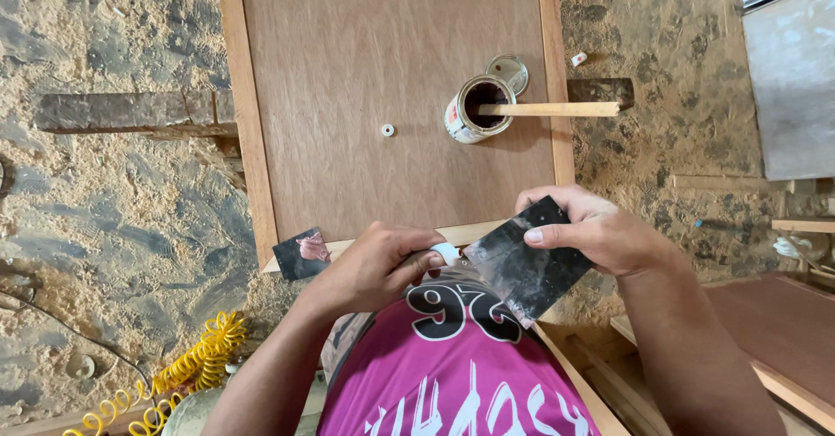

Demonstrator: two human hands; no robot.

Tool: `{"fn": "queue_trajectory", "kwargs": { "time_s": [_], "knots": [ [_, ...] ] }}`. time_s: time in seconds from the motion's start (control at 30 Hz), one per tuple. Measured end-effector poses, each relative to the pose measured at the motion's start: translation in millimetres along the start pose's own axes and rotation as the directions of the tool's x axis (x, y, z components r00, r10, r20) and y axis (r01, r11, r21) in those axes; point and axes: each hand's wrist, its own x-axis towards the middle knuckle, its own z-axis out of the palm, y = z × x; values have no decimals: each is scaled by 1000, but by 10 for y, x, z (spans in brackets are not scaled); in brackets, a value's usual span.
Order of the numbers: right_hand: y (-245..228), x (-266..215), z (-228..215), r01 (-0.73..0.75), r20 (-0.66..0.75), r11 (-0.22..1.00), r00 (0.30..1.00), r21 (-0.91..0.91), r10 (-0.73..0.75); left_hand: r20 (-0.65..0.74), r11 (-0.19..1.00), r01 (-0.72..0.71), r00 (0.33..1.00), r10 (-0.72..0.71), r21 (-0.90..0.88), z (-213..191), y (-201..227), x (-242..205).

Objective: The person applies a pink compound from a tube to pieces of sandpaper and then rubs the compound onto the edges of a wooden frame.

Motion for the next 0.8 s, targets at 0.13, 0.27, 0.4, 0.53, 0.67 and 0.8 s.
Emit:
{"fn": "queue_trajectory", "kwargs": {
  "time_s": [0.13, 0.27, 0.4, 0.53, 0.67, 0.8],
  "knots": [
    [-33, 1, 19, -55, -38, 998, 998, 16, 56, -11, 1000, 1, 1000, -1, -7, -7, 10, 0],
    [-55, 12, 12, -37, -17, 999, 999, -16, 36, 2, 1000, 28, 1000, -28, 2, -17, 25, 9],
    [-63, 31, 6, -30, 16, 1000, 999, -6, 30, 9, 999, 46, 999, -46, -23, -21, 21, 21],
    [-79, 46, -6, -9, 27, 999, 1000, -40, 10, 10, 999, 48, 999, -47, -9, -30, 10, 23],
    [-106, 44, -6, -42, 12, 999, 999, -26, 42, 5, 1000, 23, 1000, -23, -6, -37, 2, 25],
    [-113, 59, -6, -47, 9, 999, 999, -16, 47, 7, 1000, 18, 1000, -17, -17, -51, -3, 35]
  ]
}}
